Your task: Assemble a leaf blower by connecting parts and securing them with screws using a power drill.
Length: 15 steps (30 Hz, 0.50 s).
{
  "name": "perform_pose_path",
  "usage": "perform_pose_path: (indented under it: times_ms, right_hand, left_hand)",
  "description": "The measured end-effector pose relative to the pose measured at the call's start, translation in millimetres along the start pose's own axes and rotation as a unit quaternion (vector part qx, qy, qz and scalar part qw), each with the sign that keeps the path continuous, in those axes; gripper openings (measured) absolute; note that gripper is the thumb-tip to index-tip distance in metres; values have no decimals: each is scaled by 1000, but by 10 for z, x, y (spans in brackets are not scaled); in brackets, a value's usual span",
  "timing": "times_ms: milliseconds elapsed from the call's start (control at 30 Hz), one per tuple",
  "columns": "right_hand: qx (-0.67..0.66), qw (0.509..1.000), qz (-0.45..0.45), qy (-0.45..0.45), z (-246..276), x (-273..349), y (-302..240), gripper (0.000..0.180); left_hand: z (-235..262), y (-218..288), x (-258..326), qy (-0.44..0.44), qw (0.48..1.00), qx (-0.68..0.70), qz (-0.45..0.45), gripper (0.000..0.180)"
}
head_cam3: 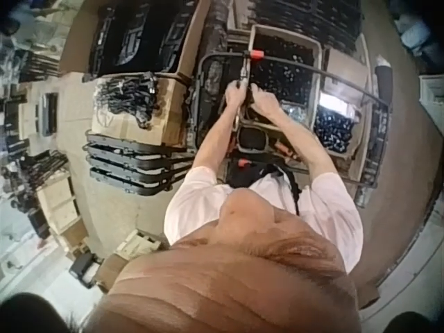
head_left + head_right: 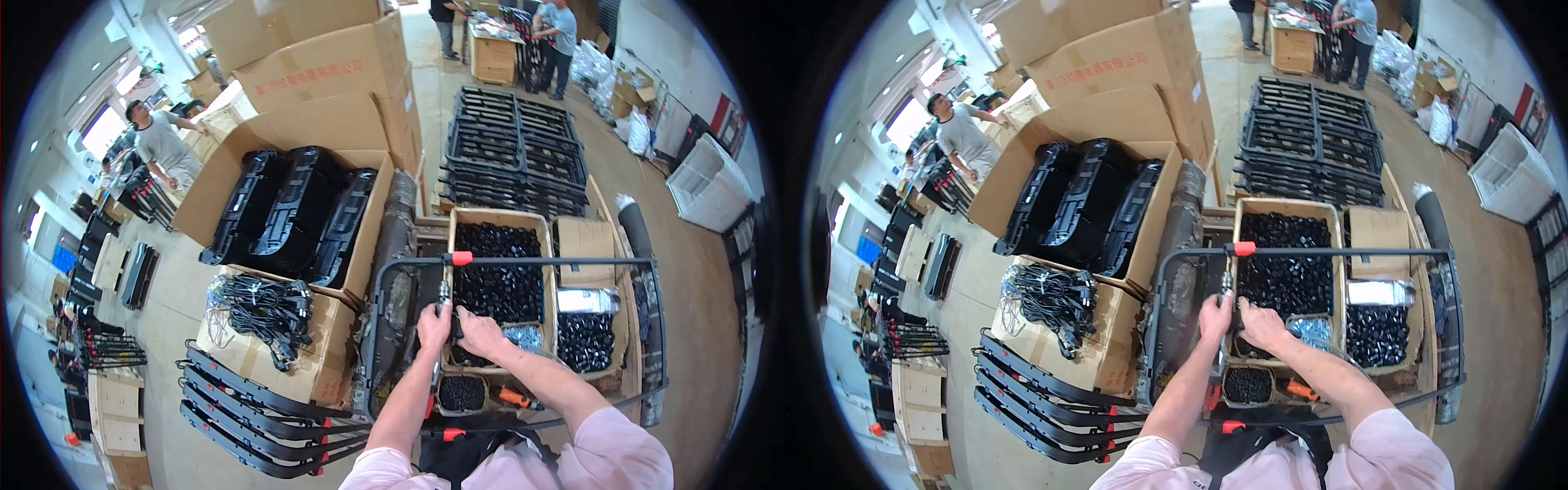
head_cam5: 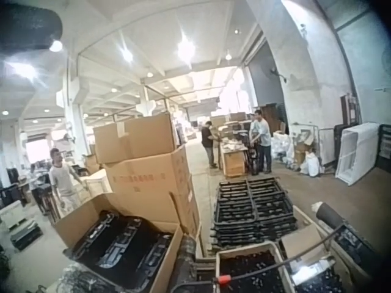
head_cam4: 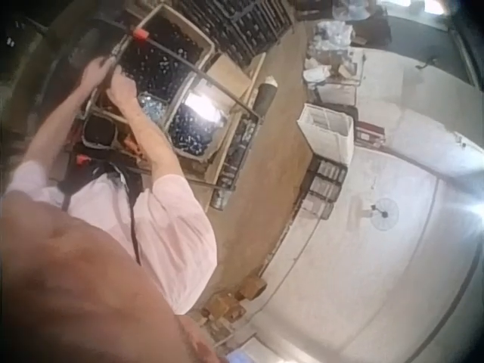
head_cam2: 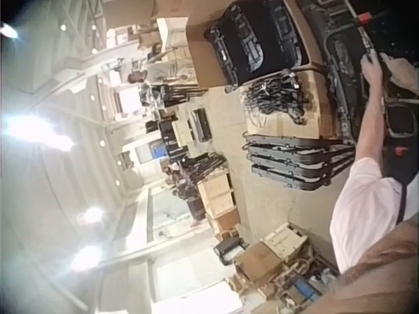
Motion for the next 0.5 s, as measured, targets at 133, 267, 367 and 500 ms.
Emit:
perform_pose_path:
  times_ms: [133, 267, 367, 500]
  right_hand:
    - [20, 1000, -8, -12, -21, 26, 86, 77]
    - [27, 999, -15, -23, -42, -4, 117, 84]
    - [7, 1000, -6, -1, -4, -12, 97, 86]
    - [-19, 1000, -24, -1, -44, -9, 193, 88]
  left_hand:
    - [-45, 60, 39, -11, 1000, 11, 21, 61]
    - [-41, 89, 16, -37, 998, -1, 47, 63]
    - [-24, 116, -8, -41, 998, -8, 52, 64]
    - [-49, 176, 8, -62, 995, -27, 75, 68]
Point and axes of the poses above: each hand's wrist, its own x-axis away from the middle knuckle, its own z-axis out of the back of the hand, y = z × x, the point moved 8 cm from there along -x, towards the middle knuckle, and after that the axes turned 7 degrees about y, right-handed, at the moved point
